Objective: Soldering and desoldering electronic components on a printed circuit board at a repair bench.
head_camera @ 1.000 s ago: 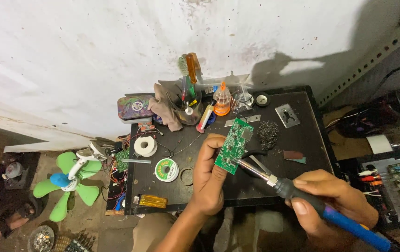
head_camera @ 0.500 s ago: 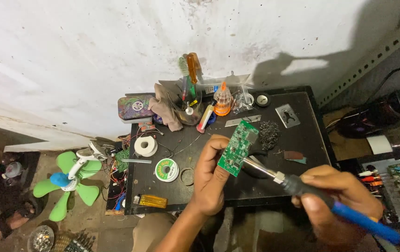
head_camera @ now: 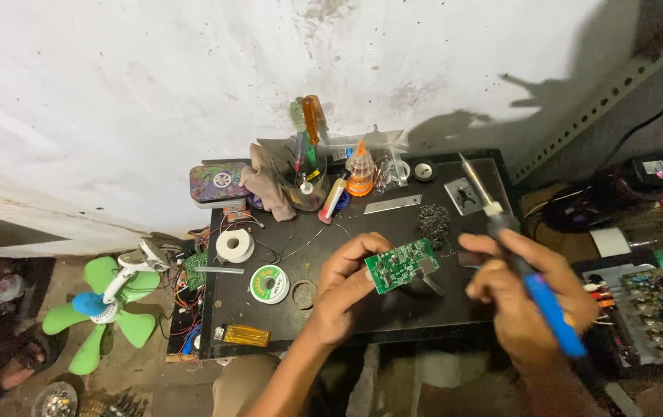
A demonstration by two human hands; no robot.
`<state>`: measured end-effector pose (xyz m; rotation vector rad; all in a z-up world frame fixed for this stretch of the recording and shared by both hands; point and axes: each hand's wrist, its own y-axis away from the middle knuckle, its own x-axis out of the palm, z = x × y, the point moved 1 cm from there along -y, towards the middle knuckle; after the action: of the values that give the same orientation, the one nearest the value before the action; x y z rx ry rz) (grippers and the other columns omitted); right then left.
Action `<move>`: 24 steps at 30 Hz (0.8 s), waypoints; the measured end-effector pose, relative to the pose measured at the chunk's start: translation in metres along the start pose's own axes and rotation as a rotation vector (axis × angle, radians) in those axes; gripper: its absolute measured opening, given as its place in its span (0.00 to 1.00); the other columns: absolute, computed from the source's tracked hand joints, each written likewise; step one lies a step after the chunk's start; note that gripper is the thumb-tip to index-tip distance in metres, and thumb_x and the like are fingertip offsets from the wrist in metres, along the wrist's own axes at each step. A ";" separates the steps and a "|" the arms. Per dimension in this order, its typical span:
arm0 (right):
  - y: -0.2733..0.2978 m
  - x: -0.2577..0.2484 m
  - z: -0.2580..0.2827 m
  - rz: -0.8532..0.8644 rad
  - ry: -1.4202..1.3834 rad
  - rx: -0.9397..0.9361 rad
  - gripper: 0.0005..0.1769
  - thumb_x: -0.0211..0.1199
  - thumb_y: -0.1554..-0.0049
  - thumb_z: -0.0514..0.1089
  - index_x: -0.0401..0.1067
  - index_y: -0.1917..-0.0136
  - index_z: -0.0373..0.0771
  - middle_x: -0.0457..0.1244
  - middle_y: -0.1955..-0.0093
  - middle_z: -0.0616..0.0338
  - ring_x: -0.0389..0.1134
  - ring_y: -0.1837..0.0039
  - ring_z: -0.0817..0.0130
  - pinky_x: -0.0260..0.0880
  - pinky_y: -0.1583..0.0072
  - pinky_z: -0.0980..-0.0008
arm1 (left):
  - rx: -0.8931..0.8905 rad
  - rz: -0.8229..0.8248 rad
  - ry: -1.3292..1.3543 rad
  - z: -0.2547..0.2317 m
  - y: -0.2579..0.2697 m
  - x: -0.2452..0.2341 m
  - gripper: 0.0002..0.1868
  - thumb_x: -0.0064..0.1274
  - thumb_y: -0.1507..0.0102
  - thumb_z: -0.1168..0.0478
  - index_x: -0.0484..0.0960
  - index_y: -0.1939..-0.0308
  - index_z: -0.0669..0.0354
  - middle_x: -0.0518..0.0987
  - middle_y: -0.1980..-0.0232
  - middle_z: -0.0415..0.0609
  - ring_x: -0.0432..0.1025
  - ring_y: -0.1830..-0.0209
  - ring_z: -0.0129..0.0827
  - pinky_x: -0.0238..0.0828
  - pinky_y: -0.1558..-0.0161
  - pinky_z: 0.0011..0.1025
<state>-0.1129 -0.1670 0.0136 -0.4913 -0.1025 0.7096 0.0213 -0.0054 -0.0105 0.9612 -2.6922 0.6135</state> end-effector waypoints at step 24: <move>-0.025 0.025 0.000 0.290 -0.178 0.217 0.32 0.75 0.55 0.32 0.75 0.37 0.28 0.74 0.50 0.40 0.72 0.47 0.63 0.73 0.40 0.60 | -0.249 -0.330 0.229 0.053 0.003 0.007 0.25 0.37 0.30 0.53 0.78 0.46 0.73 0.77 0.65 0.64 0.76 0.63 0.50 0.71 0.58 0.37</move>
<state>-0.0787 -0.1669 0.0234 -0.2358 -0.1211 1.0366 0.0106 -0.0317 -0.0564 1.1513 -2.2743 0.2924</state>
